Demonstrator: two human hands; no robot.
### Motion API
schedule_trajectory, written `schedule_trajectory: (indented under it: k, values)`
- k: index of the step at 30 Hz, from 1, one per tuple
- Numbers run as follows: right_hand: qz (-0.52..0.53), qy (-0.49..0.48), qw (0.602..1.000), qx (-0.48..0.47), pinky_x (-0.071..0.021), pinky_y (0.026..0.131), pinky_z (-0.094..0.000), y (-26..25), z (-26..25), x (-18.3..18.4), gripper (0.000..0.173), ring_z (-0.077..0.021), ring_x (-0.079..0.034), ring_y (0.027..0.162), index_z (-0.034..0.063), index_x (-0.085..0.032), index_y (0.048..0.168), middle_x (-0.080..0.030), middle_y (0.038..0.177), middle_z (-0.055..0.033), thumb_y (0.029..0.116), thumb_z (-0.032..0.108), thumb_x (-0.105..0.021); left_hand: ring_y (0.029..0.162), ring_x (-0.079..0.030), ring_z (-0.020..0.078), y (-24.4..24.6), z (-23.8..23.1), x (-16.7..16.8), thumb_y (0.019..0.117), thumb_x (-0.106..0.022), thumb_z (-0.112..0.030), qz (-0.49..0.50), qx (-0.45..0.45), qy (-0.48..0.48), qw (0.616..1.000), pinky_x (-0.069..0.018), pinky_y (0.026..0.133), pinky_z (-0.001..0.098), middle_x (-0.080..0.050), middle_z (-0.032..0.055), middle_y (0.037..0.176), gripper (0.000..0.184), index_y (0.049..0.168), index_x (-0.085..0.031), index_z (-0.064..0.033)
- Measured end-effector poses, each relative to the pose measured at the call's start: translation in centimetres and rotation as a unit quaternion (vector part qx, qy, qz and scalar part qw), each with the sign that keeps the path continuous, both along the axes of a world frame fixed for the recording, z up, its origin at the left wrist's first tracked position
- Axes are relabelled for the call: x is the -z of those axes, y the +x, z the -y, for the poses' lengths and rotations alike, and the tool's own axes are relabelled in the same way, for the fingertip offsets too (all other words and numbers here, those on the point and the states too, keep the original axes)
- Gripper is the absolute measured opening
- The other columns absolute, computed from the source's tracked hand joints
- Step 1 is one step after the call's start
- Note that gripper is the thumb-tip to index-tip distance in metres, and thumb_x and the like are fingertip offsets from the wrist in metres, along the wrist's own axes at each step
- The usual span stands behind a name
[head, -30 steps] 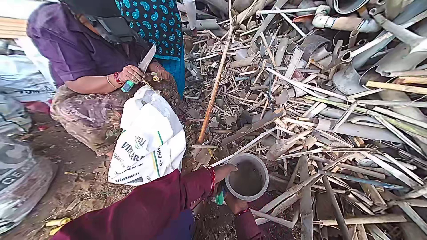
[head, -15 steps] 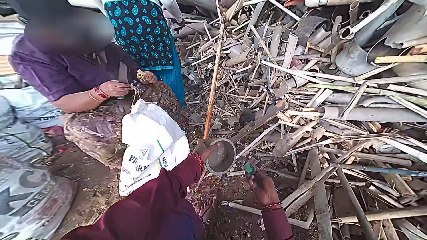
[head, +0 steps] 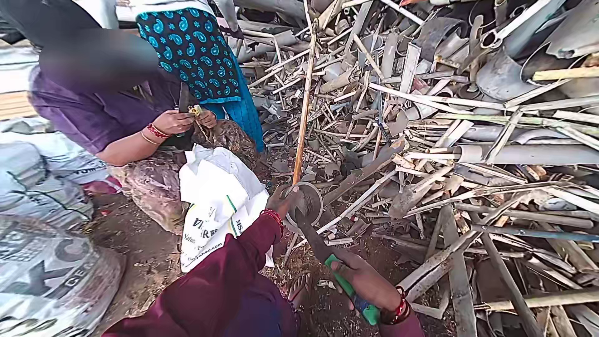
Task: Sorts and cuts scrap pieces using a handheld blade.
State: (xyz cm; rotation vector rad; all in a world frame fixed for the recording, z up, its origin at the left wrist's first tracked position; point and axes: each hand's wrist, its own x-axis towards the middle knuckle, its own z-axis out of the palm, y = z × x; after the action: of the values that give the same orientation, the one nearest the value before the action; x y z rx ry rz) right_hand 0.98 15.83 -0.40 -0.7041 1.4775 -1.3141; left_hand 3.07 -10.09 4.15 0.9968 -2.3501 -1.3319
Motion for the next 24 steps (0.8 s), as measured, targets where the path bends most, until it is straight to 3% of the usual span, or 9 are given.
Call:
schedule_trajectory:
  k: [5,8,10,12,15,17,19,21,24]
  values:
    - [0.138,-0.076,0.966,0.203,-0.0476,0.039,-0.0224,0.7,2.0,1.2,0.031,-0.0085,-0.052,0.041,-0.0006,-0.052,0.121,-0.056,0.063,-0.0029,0.1140,0.019,-0.029,0.144,-0.042,0.0363,0.6,-0.5,-0.3,0.1077,-0.051,-0.033,-0.010,0.134,-0.080,0.988,-0.0305,0.119,0.0507,-0.048,0.0222,0.153,0.051,0.151,-0.048,-0.0068]
    - [0.127,-0.164,0.960,0.188,-0.0475,0.038,-0.0227,3.2,3.6,1.9,0.034,-0.0071,-0.050,0.040,-0.0013,-0.049,0.132,-0.054,0.063,0.0000,0.1115,0.019,-0.032,0.134,-0.045,0.0432,0.6,-1.3,-0.2,0.1006,-0.064,-0.040,0.037,0.163,-0.156,0.973,-0.0362,0.111,0.0562,-0.048,0.0262,0.147,0.050,0.146,-0.057,-0.0207]
    - [0.056,-0.170,0.972,0.153,-0.0491,0.040,-0.0254,4.6,4.5,2.6,0.041,-0.0081,-0.051,0.041,-0.0032,-0.042,0.144,-0.053,0.065,-0.0003,0.1100,0.019,-0.036,0.135,-0.046,0.0426,0.8,-1.6,-0.7,0.0999,-0.065,-0.040,0.039,0.157,-0.161,0.973,-0.0357,0.112,0.0557,-0.050,0.0246,0.147,0.048,0.143,-0.060,-0.0213]
    - [-0.097,-0.092,0.986,0.098,-0.0524,0.050,-0.0296,4.2,4.6,3.6,0.044,-0.0135,-0.055,0.050,-0.0035,-0.044,0.147,-0.057,0.075,-0.0070,0.1100,0.021,-0.041,0.135,-0.046,0.0419,1.1,-1.1,-1.0,0.0993,-0.067,-0.039,0.045,0.155,-0.181,0.970,-0.0353,0.112,0.0550,-0.052,0.0236,0.147,0.046,0.141,-0.063,-0.0191]
    - [-0.318,0.192,0.929,-0.006,-0.0514,0.096,-0.0551,2.0,4.5,2.1,0.046,-0.0395,-0.067,0.110,0.0080,-0.043,0.154,-0.067,0.120,-0.0254,0.1121,0.027,-0.040,0.136,-0.046,0.0440,1.4,-0.4,-1.9,0.0969,-0.069,-0.044,0.159,0.166,-0.236,0.944,-0.0378,0.111,0.0574,-0.043,0.0281,0.151,0.050,0.141,-0.063,-0.0216]
    - [-0.365,0.325,0.872,-0.013,-0.0503,0.101,-0.0563,2.1,4.8,0.8,0.055,-0.0416,-0.064,0.122,0.0162,-0.022,0.165,-0.064,0.132,-0.0247,0.1124,0.021,-0.036,0.139,-0.043,0.0457,1.1,-0.8,-1.7,0.0989,-0.065,-0.048,0.229,0.176,-0.234,0.928,-0.0365,0.112,0.0604,-0.040,0.0281,0.154,0.052,0.145,-0.059,-0.0243]
    - [-0.392,0.365,0.845,0.012,-0.0531,0.097,-0.0548,3.0,5.2,0.2,0.060,-0.0425,-0.065,0.119,0.0182,-0.016,0.167,-0.062,0.134,-0.0252,0.1105,0.014,-0.037,0.142,-0.043,0.0441,0.1,-1.6,-1.8,0.1007,-0.060,-0.050,0.267,0.182,-0.237,0.916,-0.0349,0.114,0.0596,-0.043,0.0245,0.155,0.052,0.147,-0.056,-0.0260]
    - [-0.379,0.358,0.853,0.016,-0.0525,0.098,-0.0528,4.2,5.9,0.6,0.063,-0.0407,-0.064,0.121,0.0164,-0.014,0.167,-0.062,0.134,-0.0243,0.1095,0.012,-0.039,0.144,-0.038,0.0462,-0.8,-2.5,-1.4,0.1004,-0.059,-0.052,0.320,0.195,-0.267,0.888,-0.0326,0.115,0.0613,-0.034,0.0264,0.160,0.054,0.149,-0.054,-0.0280]
    - [-0.269,0.303,0.914,0.008,-0.0483,0.106,-0.0512,4.4,6.5,1.6,0.048,-0.0363,-0.063,0.124,0.0050,-0.037,0.157,-0.063,0.135,-0.0236,0.1102,0.015,-0.041,0.146,-0.033,0.0476,-1.7,-3.3,-0.6,0.1001,-0.060,-0.051,0.356,0.221,-0.280,0.864,-0.0290,0.116,0.0621,-0.027,0.0271,0.163,0.053,0.148,-0.054,-0.0299]
